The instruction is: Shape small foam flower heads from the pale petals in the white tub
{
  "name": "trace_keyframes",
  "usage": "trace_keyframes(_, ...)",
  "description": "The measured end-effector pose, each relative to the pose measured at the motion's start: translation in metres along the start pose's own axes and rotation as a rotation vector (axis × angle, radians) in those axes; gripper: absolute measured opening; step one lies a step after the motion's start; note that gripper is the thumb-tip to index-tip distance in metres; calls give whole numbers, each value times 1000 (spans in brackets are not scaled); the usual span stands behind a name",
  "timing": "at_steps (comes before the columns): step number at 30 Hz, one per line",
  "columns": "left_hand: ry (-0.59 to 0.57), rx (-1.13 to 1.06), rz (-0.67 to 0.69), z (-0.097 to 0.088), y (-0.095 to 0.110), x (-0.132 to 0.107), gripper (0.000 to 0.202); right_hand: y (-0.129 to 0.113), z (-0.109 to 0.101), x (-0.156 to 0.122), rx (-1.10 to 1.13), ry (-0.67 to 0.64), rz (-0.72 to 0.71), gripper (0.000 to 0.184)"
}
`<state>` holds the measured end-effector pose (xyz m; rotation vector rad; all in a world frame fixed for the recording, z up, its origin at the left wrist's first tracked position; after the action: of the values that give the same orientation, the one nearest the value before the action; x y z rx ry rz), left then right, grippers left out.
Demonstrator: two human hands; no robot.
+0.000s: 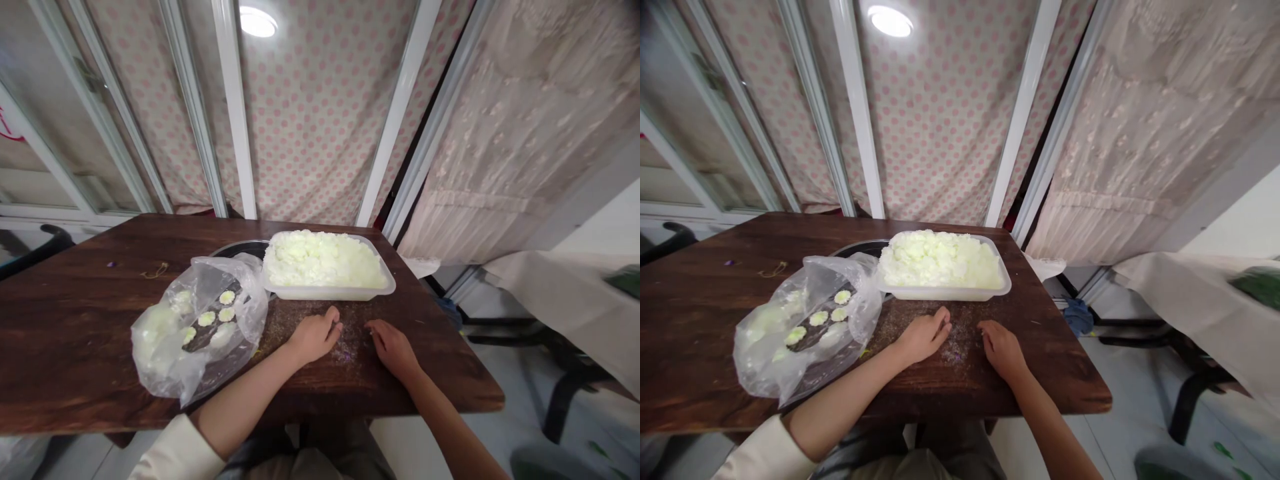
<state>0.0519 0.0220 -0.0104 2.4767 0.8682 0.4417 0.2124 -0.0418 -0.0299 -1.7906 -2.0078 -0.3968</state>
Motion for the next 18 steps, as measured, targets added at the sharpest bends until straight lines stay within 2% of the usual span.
trace_keyframes(3,74,-63,-8,-8,2,-1,25,17,-10,1,34,31,189,22)
trace_keyframes(5,108,-86,-21,-12,0,0,24,24,-15,1,51,48,254,20)
trace_keyframes(10,185,-53,-2,-16,-9,2,28,34,-19,1,104,85,288,18)
trace_keyframes(18,253,35,3,-22,-18,-3,27,54,-26,-4,198,253,402,24)
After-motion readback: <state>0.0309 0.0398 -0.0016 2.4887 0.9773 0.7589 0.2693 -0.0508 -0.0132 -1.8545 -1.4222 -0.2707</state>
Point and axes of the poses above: each hand's wrist, its own x-axis towards the middle knuckle, its own z-axis out of the palm, y = z × x, the point moved 6 cm from there along x, towards the middle knuckle, and after that the axes turned 11 degrees about -x, right-handed, at the moved point
